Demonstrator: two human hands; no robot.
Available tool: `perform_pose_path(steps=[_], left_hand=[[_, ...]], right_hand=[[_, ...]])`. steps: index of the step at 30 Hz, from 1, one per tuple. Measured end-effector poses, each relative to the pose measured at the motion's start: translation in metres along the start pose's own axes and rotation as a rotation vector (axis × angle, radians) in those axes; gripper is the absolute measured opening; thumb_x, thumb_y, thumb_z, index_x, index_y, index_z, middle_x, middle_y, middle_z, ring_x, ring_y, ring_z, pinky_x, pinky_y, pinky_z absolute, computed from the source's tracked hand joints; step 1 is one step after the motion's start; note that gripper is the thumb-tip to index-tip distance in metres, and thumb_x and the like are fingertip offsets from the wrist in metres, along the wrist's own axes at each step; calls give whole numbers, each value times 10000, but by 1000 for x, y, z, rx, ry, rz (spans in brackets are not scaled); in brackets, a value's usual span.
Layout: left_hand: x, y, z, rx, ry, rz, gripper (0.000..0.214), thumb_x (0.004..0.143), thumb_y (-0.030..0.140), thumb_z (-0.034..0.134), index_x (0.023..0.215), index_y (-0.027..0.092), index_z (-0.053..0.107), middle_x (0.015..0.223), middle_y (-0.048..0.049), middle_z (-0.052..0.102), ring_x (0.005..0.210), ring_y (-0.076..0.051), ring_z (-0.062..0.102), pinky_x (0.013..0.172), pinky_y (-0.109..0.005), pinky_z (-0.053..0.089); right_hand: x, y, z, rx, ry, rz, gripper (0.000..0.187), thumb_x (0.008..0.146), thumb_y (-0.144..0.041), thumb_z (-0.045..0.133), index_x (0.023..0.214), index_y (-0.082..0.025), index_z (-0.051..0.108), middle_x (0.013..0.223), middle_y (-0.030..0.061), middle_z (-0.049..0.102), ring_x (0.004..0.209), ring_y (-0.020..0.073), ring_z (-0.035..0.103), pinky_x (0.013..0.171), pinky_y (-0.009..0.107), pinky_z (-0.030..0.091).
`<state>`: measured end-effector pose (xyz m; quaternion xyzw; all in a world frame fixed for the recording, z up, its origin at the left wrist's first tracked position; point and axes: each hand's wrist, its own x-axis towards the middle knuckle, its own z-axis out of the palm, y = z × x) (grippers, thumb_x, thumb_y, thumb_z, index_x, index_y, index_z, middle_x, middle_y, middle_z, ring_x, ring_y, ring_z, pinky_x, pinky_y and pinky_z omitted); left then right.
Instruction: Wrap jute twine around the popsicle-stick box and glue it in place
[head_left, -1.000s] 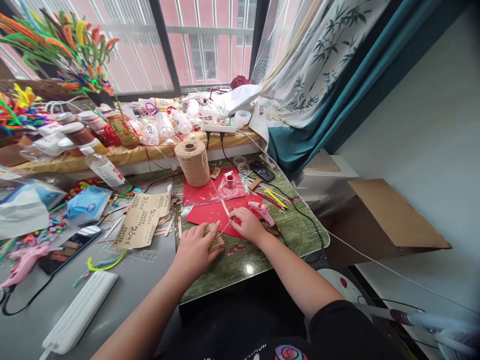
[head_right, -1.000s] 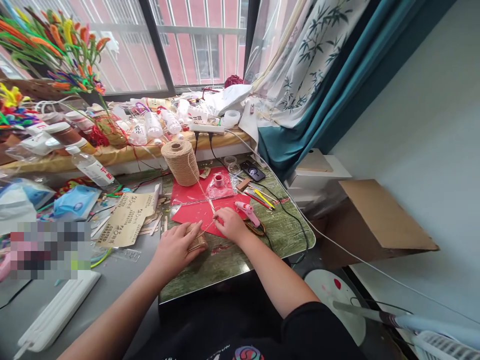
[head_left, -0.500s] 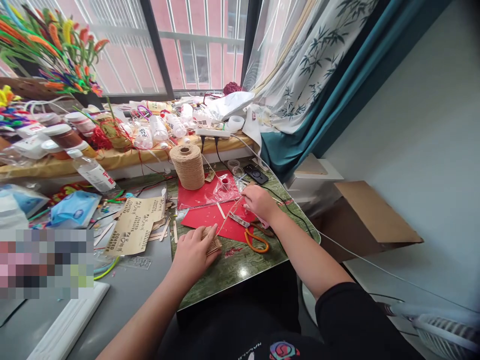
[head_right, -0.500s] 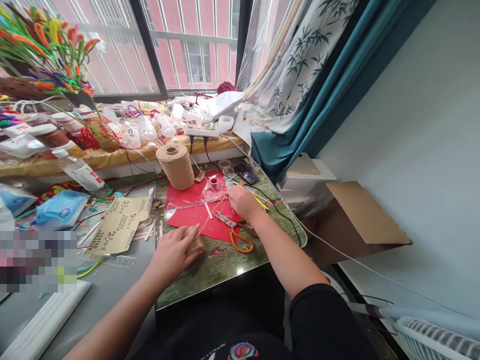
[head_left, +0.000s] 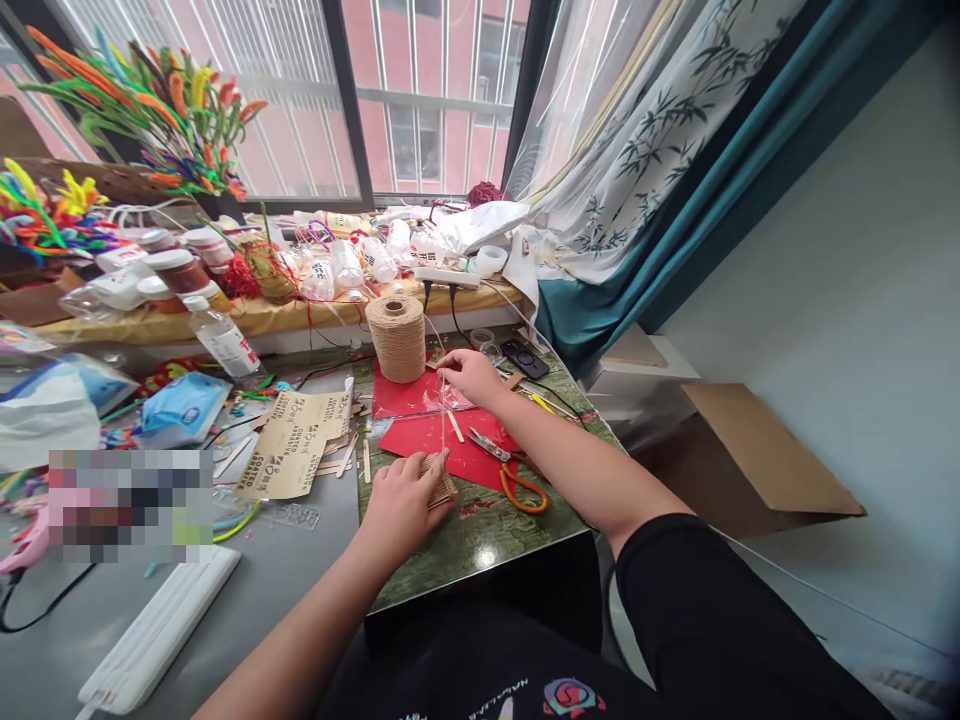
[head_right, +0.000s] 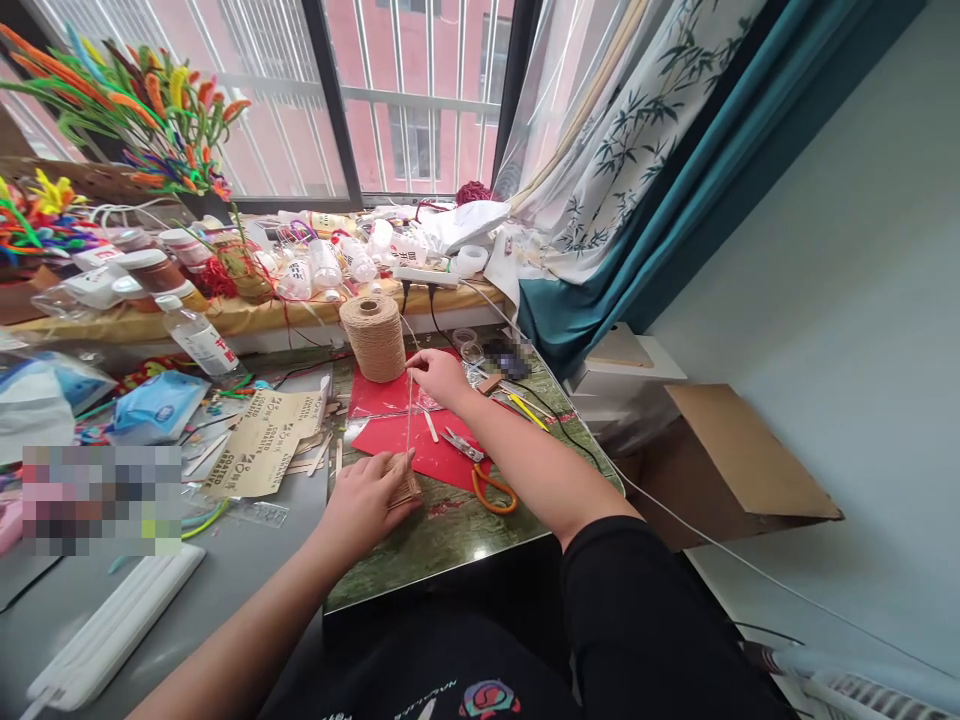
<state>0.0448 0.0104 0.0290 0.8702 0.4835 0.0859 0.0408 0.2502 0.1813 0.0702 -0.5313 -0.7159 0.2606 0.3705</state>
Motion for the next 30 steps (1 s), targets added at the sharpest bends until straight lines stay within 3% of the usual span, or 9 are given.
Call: perform_pose_path(steps=[5, 7, 11, 18, 21, 24, 27, 28, 30], left_hand=[[-2, -1, 0, -5, 8, 1, 761, 913, 497, 703, 1587, 299, 411, 1392, -144, 590, 1198, -351, 568, 985, -481, 414], [-3, -2, 1, -11, 14, -1, 759, 906, 493, 710, 1581, 304, 420, 1386, -142, 593, 1192, -350, 571, 983, -481, 418], [-5, -3, 1, -11, 37, -4, 749, 889, 464, 729, 1565, 313, 444, 1365, -138, 603, 1158, -345, 583, 968, -478, 423], [-4, -3, 1, -8, 22, -4, 747, 916, 480, 703, 1587, 328, 412, 1370, -128, 604, 1165, -347, 578, 979, -480, 408], [-3, -3, 2, -21, 20, -3, 758, 913, 500, 705, 1589, 336, 406, 1370, -134, 602, 1172, -353, 577, 979, -475, 404], [-2, -3, 3, -35, 29, -13, 733, 918, 515, 693, 1578, 352, 418, 1352, -134, 609, 1161, -355, 581, 971, -476, 405], [-3, -3, 3, -43, 31, -15, 736, 910, 503, 706, 1574, 358, 424, 1337, -132, 615, 1144, -357, 584, 965, -483, 407], [-3, -2, 3, -44, 30, -11, 744, 905, 499, 713, 1575, 357, 423, 1335, -132, 616, 1141, -359, 583, 965, -486, 408], [-3, -2, 1, -43, 29, -3, 755, 903, 497, 716, 1580, 347, 418, 1340, -135, 614, 1143, -363, 581, 963, -492, 411]], right_hand=[[12, -12, -22, -308, -61, -549, 214, 1005, -151, 531, 1113, -180, 713, 1141, 118, 703, 1077, 234, 621, 999, 361, 479], [16, -7, -42, -511, -125, -631, 187, 1011, -162, 547, 1077, -178, 721, 1108, 138, 693, 1049, 258, 600, 990, 385, 462], [24, 15, -90, -722, -206, -442, 169, 982, -149, 588, 980, -158, 757, 1047, 155, 712, 992, 265, 613, 921, 372, 450], [27, 59, -141, -678, -217, -203, 99, 794, -179, 811, 716, -176, 751, 732, 56, 728, 733, 190, 632, 720, 304, 443], [25, 63, -168, -629, -109, -127, 225, 853, -305, 809, 703, -154, 737, 709, 87, 722, 765, 197, 627, 762, 345, 447], [20, 46, -188, -529, 145, -143, 295, 991, -472, 658, 995, -194, 757, 984, 124, 774, 1055, 255, 613, 936, 431, 455], [11, 19, -169, -142, 497, -268, 314, 998, -533, 626, 1230, -328, 673, 1194, 71, 747, 1263, 292, 512, 1075, 533, 421], [7, 11, -151, -9, 491, -308, 340, 991, -511, 638, 1284, -339, 644, 1262, 68, 724, 1303, 296, 493, 1097, 555, 419], [-4, 1, -103, 92, 345, -325, 347, 1007, -412, 596, 1322, -269, 627, 1347, 84, 679, 1297, 269, 537, 1118, 546, 431]])
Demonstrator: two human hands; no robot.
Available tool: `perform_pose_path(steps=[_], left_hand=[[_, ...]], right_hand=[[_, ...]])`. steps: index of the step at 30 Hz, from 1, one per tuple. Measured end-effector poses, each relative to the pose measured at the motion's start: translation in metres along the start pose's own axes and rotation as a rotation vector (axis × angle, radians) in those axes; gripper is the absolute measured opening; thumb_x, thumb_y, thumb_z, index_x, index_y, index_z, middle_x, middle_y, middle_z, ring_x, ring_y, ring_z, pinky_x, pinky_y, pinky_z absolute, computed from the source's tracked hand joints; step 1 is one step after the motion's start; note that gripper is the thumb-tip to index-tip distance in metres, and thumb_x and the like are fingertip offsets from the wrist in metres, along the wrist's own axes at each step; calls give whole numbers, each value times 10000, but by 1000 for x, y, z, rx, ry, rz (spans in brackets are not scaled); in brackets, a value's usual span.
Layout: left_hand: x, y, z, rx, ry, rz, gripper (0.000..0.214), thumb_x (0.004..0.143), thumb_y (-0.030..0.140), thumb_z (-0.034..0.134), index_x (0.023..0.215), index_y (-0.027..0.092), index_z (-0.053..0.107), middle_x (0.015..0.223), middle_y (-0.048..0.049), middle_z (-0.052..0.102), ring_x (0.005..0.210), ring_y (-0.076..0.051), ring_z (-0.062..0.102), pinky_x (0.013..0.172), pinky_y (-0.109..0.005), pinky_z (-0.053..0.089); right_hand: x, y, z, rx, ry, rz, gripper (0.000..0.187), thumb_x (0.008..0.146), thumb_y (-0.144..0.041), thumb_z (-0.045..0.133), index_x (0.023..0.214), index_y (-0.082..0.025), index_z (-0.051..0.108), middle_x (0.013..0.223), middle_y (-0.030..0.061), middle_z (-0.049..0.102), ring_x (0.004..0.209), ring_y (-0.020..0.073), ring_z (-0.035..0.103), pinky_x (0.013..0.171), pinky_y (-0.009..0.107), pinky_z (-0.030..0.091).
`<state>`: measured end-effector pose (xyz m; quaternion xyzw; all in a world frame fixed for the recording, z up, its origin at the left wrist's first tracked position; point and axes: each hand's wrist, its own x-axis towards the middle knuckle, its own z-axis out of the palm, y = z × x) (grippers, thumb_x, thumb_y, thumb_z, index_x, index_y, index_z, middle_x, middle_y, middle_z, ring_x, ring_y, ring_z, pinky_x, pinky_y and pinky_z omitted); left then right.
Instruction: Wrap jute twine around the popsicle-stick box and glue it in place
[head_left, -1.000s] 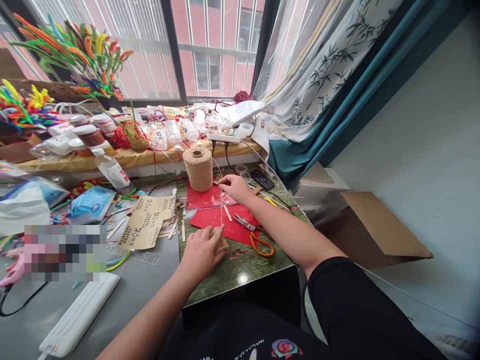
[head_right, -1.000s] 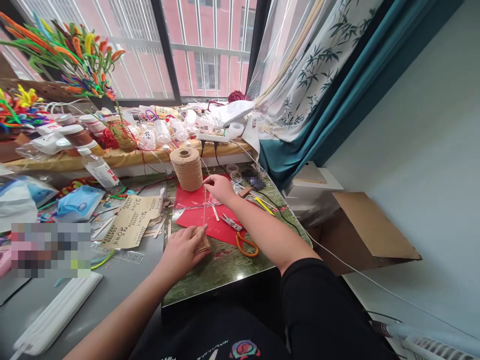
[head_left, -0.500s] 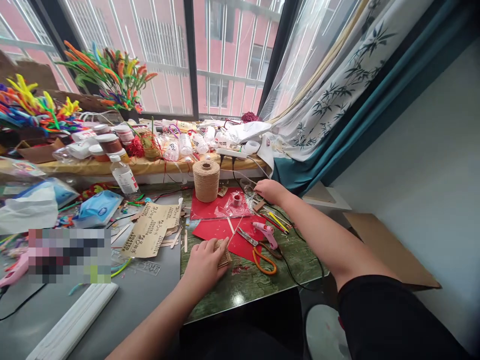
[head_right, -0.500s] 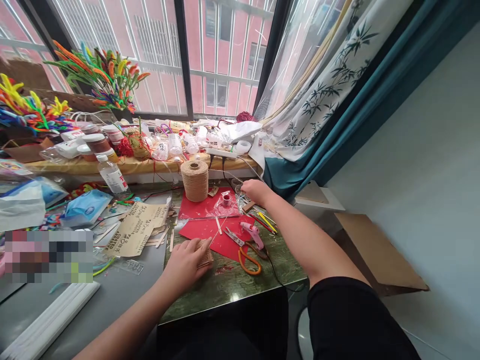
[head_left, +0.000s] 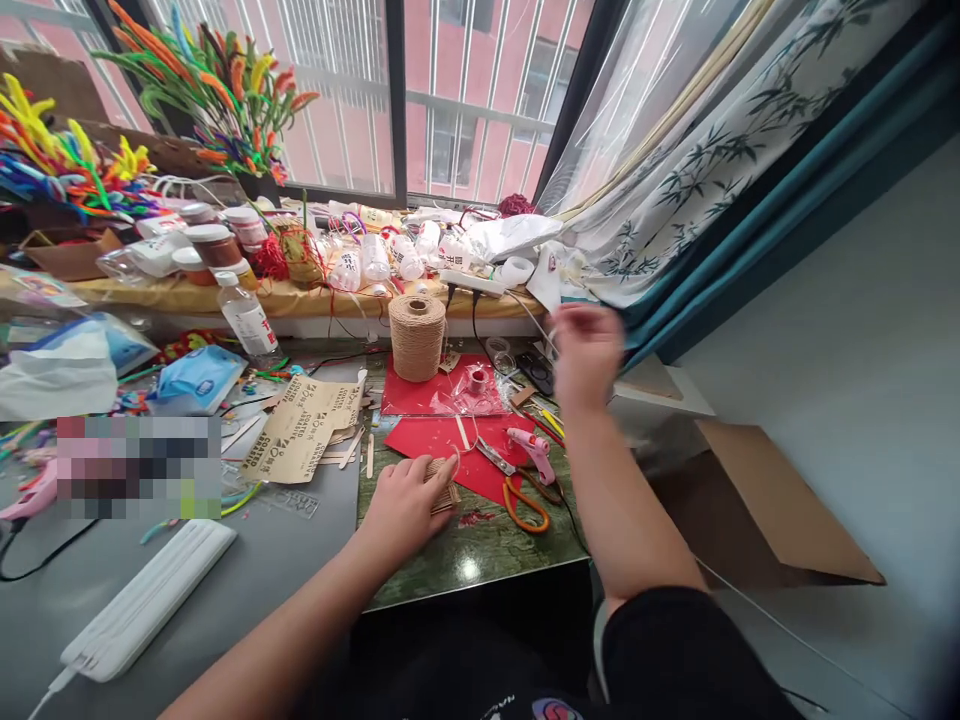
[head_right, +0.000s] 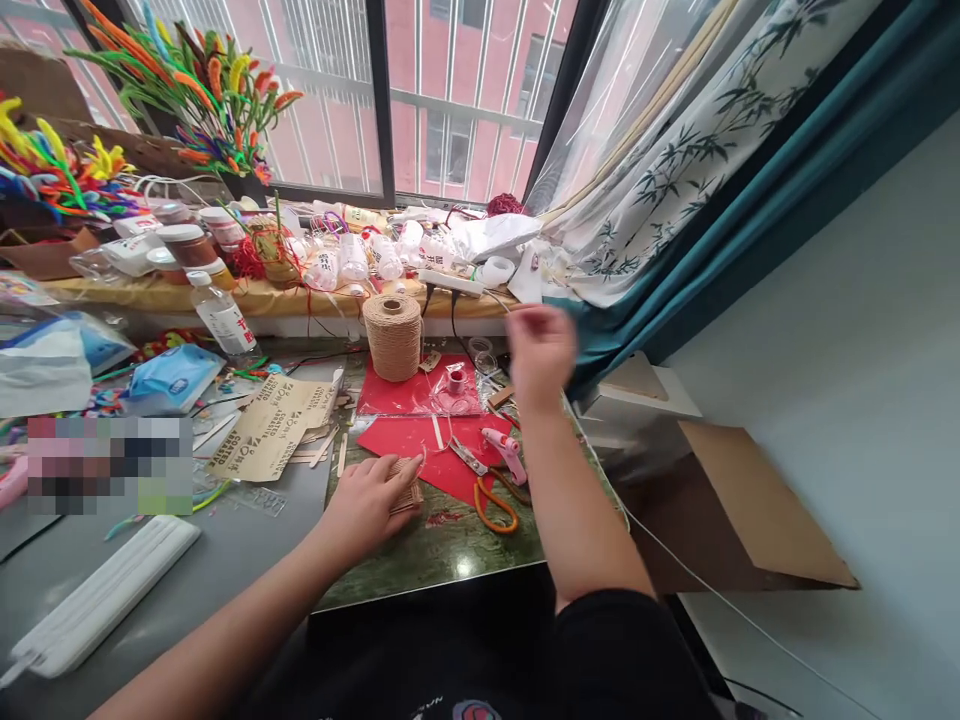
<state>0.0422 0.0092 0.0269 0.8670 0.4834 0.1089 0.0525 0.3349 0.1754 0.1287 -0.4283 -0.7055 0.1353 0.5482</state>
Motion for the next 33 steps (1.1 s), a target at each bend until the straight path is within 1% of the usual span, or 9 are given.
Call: perform_pose_path(steps=[3, 5, 7, 9, 12, 18, 23, 28, 33], left_hand=[[1, 1, -2, 11, -2, 12, 758, 911, 501, 706, 1588, 337, 404, 1372, -143, 599, 1162, -366, 576, 958, -495, 416], [1, 1, -2, 21, -7, 12, 764, 906, 507, 710, 1585, 333, 406, 1379, -147, 594, 1166, -369, 577, 949, -496, 421], [2, 1, -3, 25, -14, 7, 759, 896, 508, 719, 1571, 322, 426, 1359, -148, 601, 1154, -367, 580, 938, -495, 427], [2, 1, -3, 23, -21, 9, 743, 892, 519, 719, 1551, 302, 453, 1326, -147, 612, 1137, -365, 582, 927, -493, 431], [2, 2, -2, 11, -18, 10, 735, 901, 544, 701, 1546, 290, 457, 1320, -148, 614, 1144, -367, 574, 932, -496, 430], [3, 4, -1, 12, -23, 3, 653, 917, 561, 680, 1492, 301, 511, 1355, -142, 602, 1177, -366, 567, 967, -503, 425], [3, 5, 0, 0, -11, -4, 692, 905, 555, 703, 1521, 347, 468, 1330, -119, 625, 1169, -352, 584, 968, -490, 435], [4, 4, 6, -88, 25, -73, 901, 851, 590, 747, 1577, 231, 354, 1402, -150, 618, 1222, -361, 593, 1034, -499, 426], [6, 5, 6, -75, 9, -96, 845, 851, 611, 734, 1521, 199, 423, 1382, -159, 634, 1219, -375, 594, 1033, -505, 421]], right_hand=[[-48, -9, 56, 53, -331, 14, 281, 766, -143, 776, 1043, -193, 769, 1127, 98, 769, 1083, 245, 691, 1025, 432, 540], [-82, -15, 70, 26, -749, 46, 500, 729, -22, 683, 1190, -201, 753, 1330, 117, 708, 1279, 265, 630, 1138, 450, 475], [-112, -21, 67, 60, -902, 62, 704, 759, -2, 616, 1420, -243, 632, 1555, 99, 550, 1451, 262, 499, 1211, 455, 410], [-134, -28, 58, 110, -903, 102, 694, 844, -61, 611, 1503, -267, 543, 1540, 91, 561, 1413, 251, 537, 1191, 451, 434], [-152, -36, 50, 99, -798, 124, 533, 948, -208, 631, 1474, -239, 547, 1371, 120, 646, 1118, 231, 678, 1032, 425, 540], [-162, -30, 54, -20, -721, 28, 378, 982, -304, 660, 1343, -200, 620, 1033, 76, 677, 903, 211, 635, 845, 345, 521], [-168, -30, 48, -71, -710, 145, 324, 963, -348, 710, 1265, -239, 665, 779, -21, 624, 684, 153, 564, 662, 269, 428], [-171, -33, 49, -82, -658, 153, 154, 943, -325, 738, 1048, -213, 719, 755, -11, 642, 684, 146, 562, 668, 268, 408], [-184, -33, 52, 21, -606, 225, 152, 964, -308, 694, 857, -200, 696, 760, 3, 657, 691, 146, 576, 656, 270, 412]])
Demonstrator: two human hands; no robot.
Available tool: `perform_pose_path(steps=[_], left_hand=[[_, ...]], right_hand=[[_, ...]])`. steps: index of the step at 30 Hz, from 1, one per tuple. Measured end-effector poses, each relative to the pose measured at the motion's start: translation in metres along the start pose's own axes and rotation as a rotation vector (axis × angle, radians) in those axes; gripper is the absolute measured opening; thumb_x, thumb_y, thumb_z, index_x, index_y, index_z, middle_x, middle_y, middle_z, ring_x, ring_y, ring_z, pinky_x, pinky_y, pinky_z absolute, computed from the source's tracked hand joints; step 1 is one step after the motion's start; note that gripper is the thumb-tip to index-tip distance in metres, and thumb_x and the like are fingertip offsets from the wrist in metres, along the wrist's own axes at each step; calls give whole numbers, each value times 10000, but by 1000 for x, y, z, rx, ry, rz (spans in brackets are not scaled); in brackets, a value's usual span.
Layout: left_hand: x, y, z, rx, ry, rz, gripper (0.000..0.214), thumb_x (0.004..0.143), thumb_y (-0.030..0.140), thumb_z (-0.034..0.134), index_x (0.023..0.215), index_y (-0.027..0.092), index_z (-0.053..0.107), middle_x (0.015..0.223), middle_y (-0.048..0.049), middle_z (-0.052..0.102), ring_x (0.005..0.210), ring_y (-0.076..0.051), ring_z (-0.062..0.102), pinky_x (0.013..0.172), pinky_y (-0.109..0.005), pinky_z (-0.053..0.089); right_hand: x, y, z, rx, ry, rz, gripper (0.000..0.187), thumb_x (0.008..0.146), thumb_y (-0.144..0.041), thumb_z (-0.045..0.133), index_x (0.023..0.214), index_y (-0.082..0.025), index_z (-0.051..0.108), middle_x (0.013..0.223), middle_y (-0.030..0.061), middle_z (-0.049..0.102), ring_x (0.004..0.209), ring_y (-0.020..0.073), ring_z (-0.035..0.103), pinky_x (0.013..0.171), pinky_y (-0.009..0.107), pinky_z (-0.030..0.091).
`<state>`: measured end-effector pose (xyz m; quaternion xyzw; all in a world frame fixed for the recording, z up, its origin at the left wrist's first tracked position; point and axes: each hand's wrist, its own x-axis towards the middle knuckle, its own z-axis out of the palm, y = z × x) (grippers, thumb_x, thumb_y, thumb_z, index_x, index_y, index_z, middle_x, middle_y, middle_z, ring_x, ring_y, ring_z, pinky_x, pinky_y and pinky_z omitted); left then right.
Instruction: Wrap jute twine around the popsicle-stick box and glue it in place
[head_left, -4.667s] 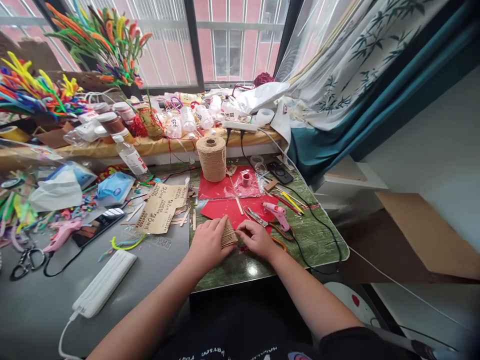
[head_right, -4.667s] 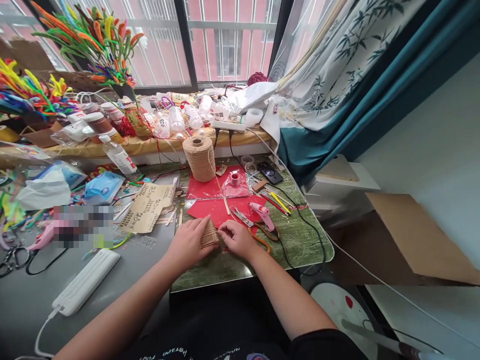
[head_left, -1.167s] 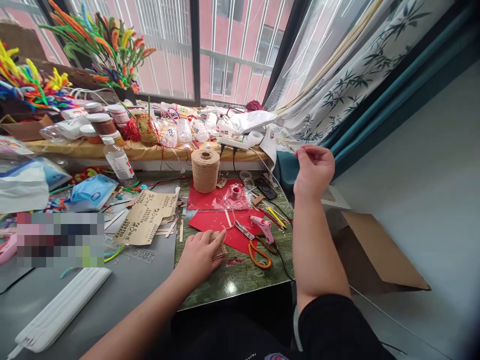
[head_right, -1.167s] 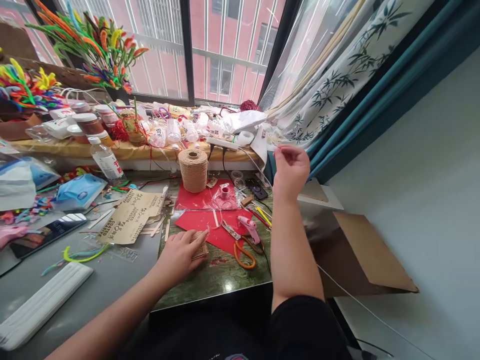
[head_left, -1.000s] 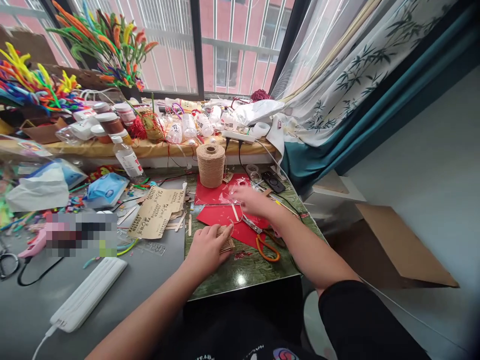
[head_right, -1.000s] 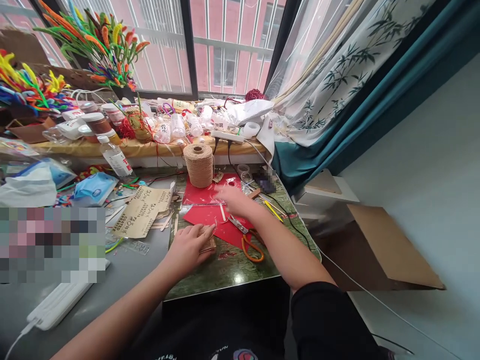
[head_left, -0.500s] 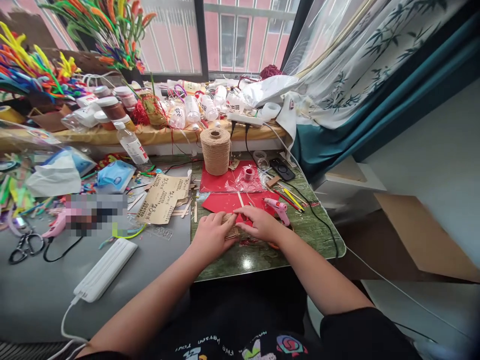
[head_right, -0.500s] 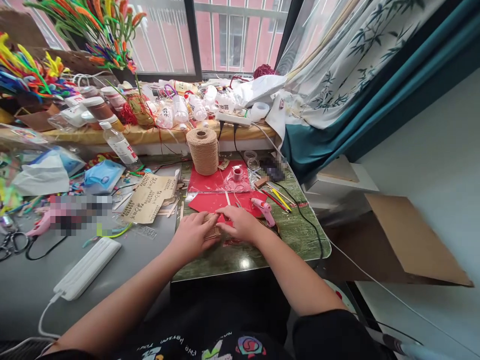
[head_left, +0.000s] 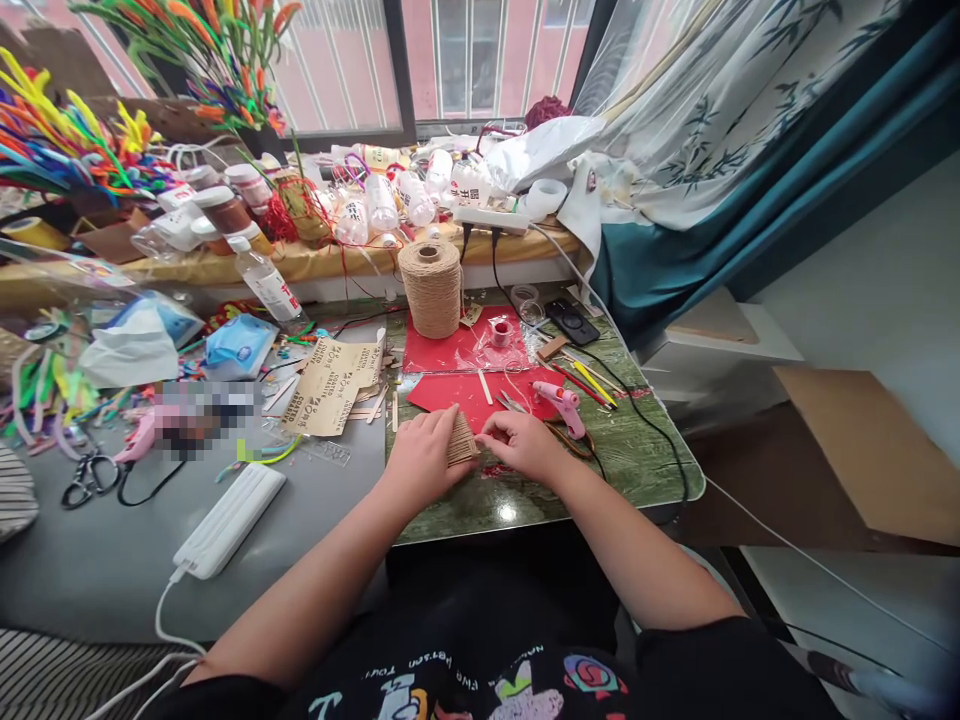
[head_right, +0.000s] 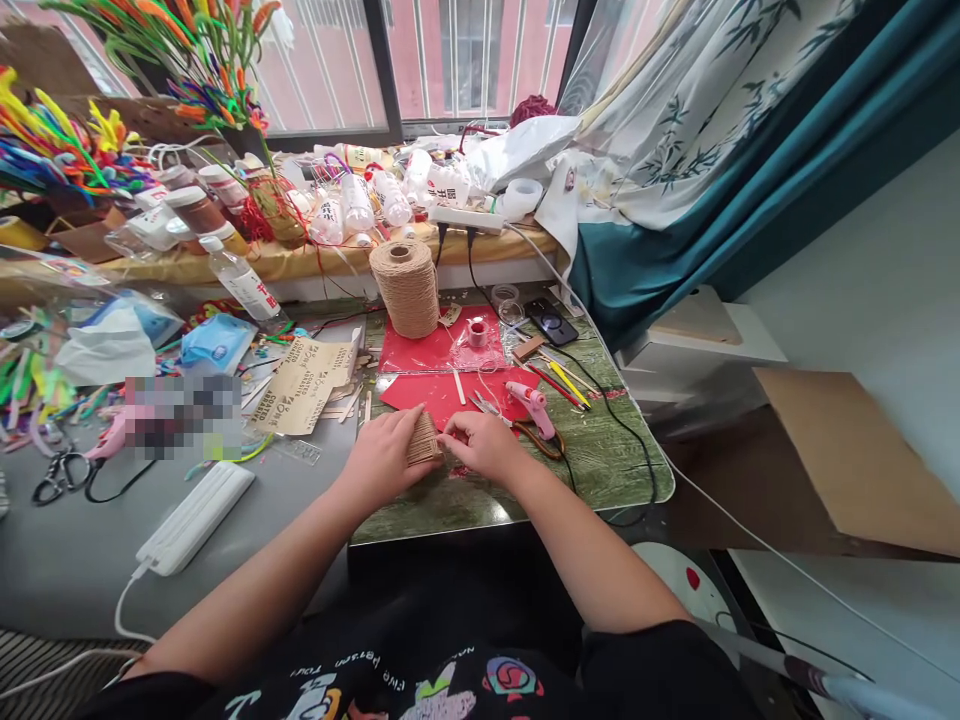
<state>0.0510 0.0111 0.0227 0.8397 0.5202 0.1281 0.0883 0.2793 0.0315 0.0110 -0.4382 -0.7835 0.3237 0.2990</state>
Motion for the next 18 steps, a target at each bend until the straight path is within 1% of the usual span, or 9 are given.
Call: perform_pose_path(steps=[3, 7, 9, 12, 15, 16, 18], left_hand=[[1, 1, -2, -10, -12, -4, 822, 844, 616, 738, 1495, 206, 450, 1372, -156, 636, 1210, -372, 595, 1030, -501, 420], [1, 1, -2, -22, -14, -7, 800, 846, 616, 738, 1480, 214, 461, 1362, -151, 640, 1208, -370, 593, 1025, -499, 424], [1, 0, -2, -30, -10, -4, 791, 848, 611, 740, 1471, 208, 467, 1361, -153, 641, 1205, -373, 596, 1026, -505, 428], [0, -3, -5, -82, 10, 9, 791, 832, 600, 763, 1460, 214, 474, 1369, -147, 637, 1221, -375, 594, 1047, -523, 433], [-4, -11, -8, -223, 75, -15, 791, 823, 569, 785, 1461, 238, 453, 1395, -134, 616, 1275, -359, 577, 1088, -526, 439], [-6, -14, -8, -287, 105, -28, 795, 824, 554, 788, 1468, 248, 435, 1413, -132, 599, 1300, -351, 567, 1106, -524, 438], [-11, -19, -5, -424, 176, -50, 815, 824, 520, 794, 1483, 265, 389, 1456, -132, 549, 1346, -335, 541, 1141, -515, 432]], right_hand=[[-3, 3, 5, 45, 28, 49, 146, 952, -320, 694, 867, -202, 701, 749, 0, 647, 668, 146, 549, 636, 271, 409], [-1, 12, 11, 226, -19, 150, 220, 930, -405, 709, 868, -194, 703, 704, -20, 617, 612, 132, 499, 583, 258, 391], [1, 18, 15, 303, -19, 179, 255, 912, -441, 726, 870, -190, 707, 706, -24, 613, 617, 130, 502, 591, 257, 399], [2, 20, 25, 458, -3, 219, 322, 886, -501, 746, 859, -184, 697, 747, -11, 646, 646, 137, 546, 628, 266, 442], [3, 10, 32, 589, 31, 205, 365, 893, -549, 729, 868, -188, 682, 782, 2, 666, 691, 152, 595, 682, 284, 493], [3, 4, 32, 591, 51, 185, 360, 908, -550, 713, 880, -192, 680, 788, 4, 664, 695, 155, 597, 683, 286, 499], [4, -9, 29, 523, 91, 130, 324, 946, -526, 678, 910, -204, 686, 796, 9, 656, 683, 156, 585, 661, 285, 494]])
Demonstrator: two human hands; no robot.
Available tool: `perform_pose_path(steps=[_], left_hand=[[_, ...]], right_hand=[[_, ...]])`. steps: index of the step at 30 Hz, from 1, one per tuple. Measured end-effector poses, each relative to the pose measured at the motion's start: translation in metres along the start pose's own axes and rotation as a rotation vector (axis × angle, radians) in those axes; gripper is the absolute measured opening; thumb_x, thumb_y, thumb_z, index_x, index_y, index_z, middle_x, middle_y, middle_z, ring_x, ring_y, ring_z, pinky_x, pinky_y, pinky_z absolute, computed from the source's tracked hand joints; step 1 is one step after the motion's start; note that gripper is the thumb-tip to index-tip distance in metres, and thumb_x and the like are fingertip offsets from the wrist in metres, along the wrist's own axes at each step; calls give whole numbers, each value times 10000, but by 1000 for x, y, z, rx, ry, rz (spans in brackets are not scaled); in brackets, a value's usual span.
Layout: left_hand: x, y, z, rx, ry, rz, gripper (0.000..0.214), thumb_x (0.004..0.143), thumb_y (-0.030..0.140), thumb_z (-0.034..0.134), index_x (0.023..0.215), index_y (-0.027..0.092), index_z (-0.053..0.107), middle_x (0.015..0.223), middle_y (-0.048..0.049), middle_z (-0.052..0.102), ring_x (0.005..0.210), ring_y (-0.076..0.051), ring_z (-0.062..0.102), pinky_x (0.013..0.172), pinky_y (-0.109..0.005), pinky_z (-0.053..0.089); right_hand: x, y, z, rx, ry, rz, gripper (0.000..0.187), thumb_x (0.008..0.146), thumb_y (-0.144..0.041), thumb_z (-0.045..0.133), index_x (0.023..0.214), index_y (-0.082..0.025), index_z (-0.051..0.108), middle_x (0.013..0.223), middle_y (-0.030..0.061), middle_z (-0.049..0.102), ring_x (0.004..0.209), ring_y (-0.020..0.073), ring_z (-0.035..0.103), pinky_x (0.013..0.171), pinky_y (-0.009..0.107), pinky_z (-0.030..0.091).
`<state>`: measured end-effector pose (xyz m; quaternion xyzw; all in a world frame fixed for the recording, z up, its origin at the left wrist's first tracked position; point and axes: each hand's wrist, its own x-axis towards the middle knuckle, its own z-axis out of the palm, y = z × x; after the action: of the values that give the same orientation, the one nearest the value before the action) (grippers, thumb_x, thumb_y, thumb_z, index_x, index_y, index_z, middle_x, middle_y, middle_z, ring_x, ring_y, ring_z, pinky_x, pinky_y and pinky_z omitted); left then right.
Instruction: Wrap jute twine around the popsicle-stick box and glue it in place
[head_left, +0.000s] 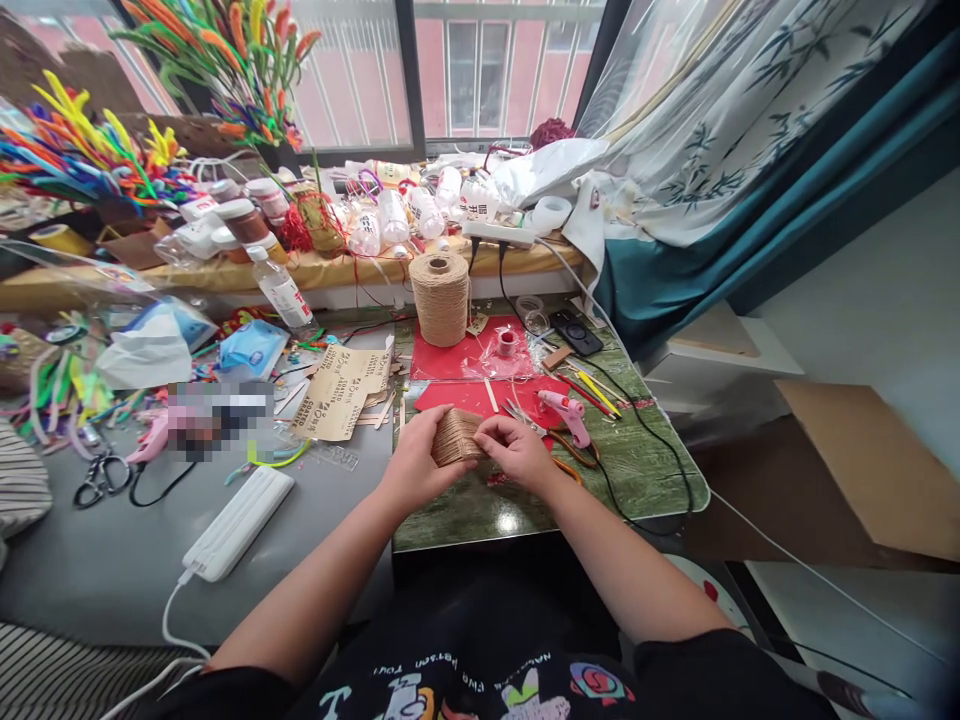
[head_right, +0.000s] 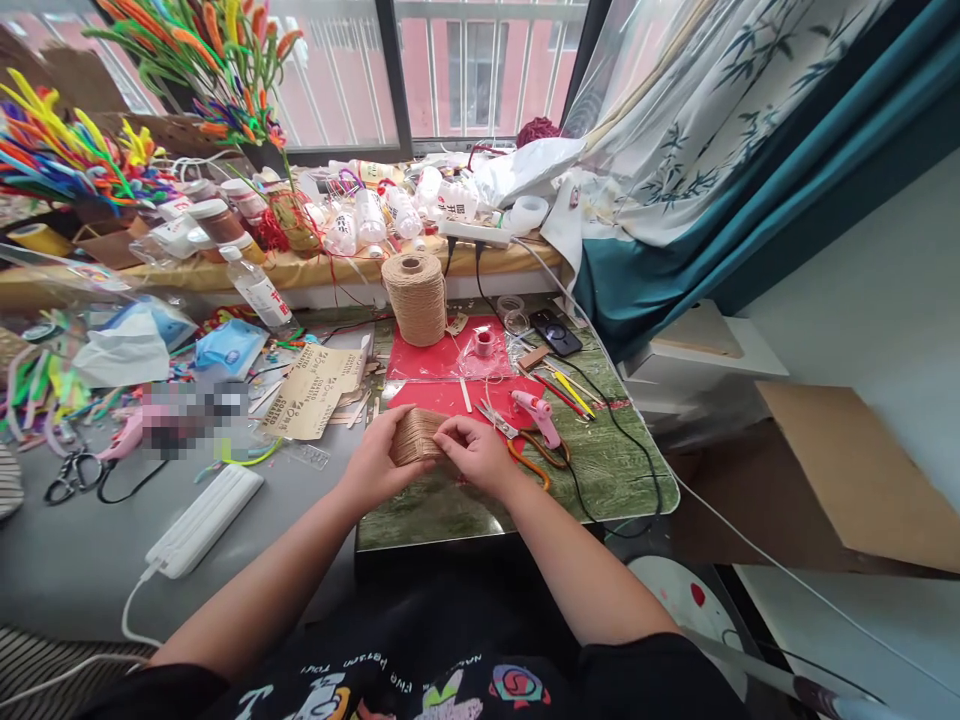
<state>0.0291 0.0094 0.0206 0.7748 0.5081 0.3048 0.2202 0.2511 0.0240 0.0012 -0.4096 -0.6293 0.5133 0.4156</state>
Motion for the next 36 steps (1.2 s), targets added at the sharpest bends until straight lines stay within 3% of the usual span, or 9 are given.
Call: perform_pose_path(steps=[4, 8, 13, 16, 19, 26, 31, 36], left_hand=[[-18, -16, 15, -278, 61, -68, 858, 831, 475, 778, 1504, 273, 285, 1506, -131, 466, 1390, -309, 512, 1178, -488, 429], [-35, -33, 23, -434, -62, -118, 828, 865, 467, 736, 1483, 230, 240, 1469, -152, 481, 1369, -291, 535, 1164, -473, 455], [-32, -40, -3, -338, -139, 16, 1024, 719, 465, 884, 1519, 240, 285, 1530, -166, 435, 1439, -337, 472, 1218, -499, 409], [-23, -37, -16, -256, -190, 34, 897, 737, 464, 864, 1478, 247, 408, 1456, -139, 524, 1360, -337, 542, 1171, -498, 455], [-18, -35, -19, -223, -218, 39, 749, 789, 459, 817, 1424, 243, 484, 1377, -120, 578, 1283, -321, 588, 1111, -482, 494], [-18, -34, -23, -208, -239, 55, 710, 804, 474, 814, 1398, 248, 500, 1346, -103, 586, 1254, -305, 595, 1075, -465, 510], [-17, -37, -23, -205, -248, 48, 732, 785, 485, 827, 1392, 250, 493, 1358, -109, 579, 1242, -308, 598, 1062, -467, 518], [-16, -35, -22, -205, -264, 32, 706, 808, 481, 806, 1388, 244, 482, 1366, -112, 571, 1247, -304, 597, 1066, -458, 517]], right_hand=[[0, -25, 0, -280, -33, -156, 235, 985, -446, 651, 942, -229, 728, 816, 30, 668, 692, 173, 576, 676, 309, 488], [1, -30, 11, -465, -122, -172, 181, 1001, -376, 633, 958, -236, 739, 849, 39, 709, 700, 181, 604, 689, 317, 488], [-2, -22, 44, -647, -180, -293, 166, 1014, -299, 588, 942, -248, 729, 893, 61, 749, 868, 234, 670, 818, 358, 506], [-3, -23, 50, -685, -180, -307, 169, 1015, -298, 583, 934, -246, 723, 866, 57, 740, 837, 229, 660, 789, 353, 498], [-2, -30, 41, -684, -216, -302, 174, 1013, -310, 593, 922, -238, 722, 809, 44, 712, 748, 206, 629, 727, 337, 480], [2, -46, 11, -706, -284, -297, 181, 997, -305, 608, 879, -242, 731, 795, 41, 701, 730, 196, 619, 714, 327, 463], [2, -39, -9, -640, -272, -238, 192, 974, -289, 643, 801, -238, 710, 742, 18, 667, 683, 180, 598, 696, 322, 453], [-1, -24, -12, -548, -256, -197, 215, 961, -297, 637, 759, -231, 666, 732, 10, 645, 683, 172, 592, 688, 315, 457]])
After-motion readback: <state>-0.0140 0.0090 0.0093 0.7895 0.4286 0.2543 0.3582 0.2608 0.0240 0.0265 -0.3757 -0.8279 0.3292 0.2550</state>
